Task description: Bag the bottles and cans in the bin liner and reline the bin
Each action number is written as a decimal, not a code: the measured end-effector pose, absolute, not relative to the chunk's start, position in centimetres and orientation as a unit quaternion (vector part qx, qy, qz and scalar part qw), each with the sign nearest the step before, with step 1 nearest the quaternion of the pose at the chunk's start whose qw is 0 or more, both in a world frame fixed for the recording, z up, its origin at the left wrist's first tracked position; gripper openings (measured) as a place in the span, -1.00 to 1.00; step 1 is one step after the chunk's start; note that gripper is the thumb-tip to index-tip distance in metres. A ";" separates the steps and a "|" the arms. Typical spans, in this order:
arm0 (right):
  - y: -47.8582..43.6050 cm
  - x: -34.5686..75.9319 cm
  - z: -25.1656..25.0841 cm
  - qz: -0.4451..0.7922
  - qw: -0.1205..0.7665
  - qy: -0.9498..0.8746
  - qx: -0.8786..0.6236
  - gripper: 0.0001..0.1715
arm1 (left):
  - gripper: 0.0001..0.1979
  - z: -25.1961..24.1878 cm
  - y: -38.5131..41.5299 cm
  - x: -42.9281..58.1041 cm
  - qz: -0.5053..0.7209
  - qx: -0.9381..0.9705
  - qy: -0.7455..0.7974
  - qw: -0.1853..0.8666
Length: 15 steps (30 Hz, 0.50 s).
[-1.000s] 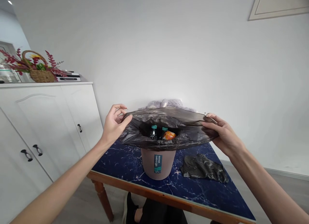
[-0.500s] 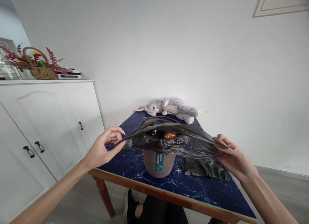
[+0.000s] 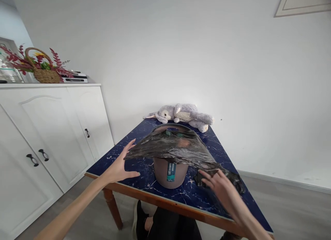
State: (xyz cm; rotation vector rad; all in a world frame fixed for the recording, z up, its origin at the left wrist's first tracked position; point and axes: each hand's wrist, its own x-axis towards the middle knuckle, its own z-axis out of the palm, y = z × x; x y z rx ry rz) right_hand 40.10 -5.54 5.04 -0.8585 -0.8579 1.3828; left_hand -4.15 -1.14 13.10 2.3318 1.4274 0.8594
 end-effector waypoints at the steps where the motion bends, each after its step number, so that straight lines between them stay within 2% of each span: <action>1: -5.9 38.9 4.7 0.598 0.559 -0.416 -0.397 -0.24 | 0.28 12.5 -0.7 -3.5 0.277 0.810 0.495 0.147; 4: -6.3 36.1 4.9 0.581 0.486 -0.504 -0.416 0.01 | 0.33 11.9 -0.3 -0.4 0.282 0.814 0.479 0.171; 7: -5.3 34.7 7.6 0.559 0.512 -0.526 -0.385 0.09 | 0.07 13.5 -1.0 3.9 0.379 0.777 0.463 0.193; 9: -4.3 34.4 10.2 0.548 0.561 -0.494 -0.374 0.03 | -0.17 15.4 -1.6 6.6 0.443 0.731 0.473 0.213; 11: -3.1 34.4 12.9 0.537 0.613 -0.455 -0.360 -0.09 | -0.33 17.5 -2.0 8.8 0.490 0.704 0.466 0.215; 15: -1.5 35.1 17.2 0.509 0.654 -0.422 -0.368 -0.35 | -0.46 21.0 -1.9 10.4 0.560 0.684 0.418 0.209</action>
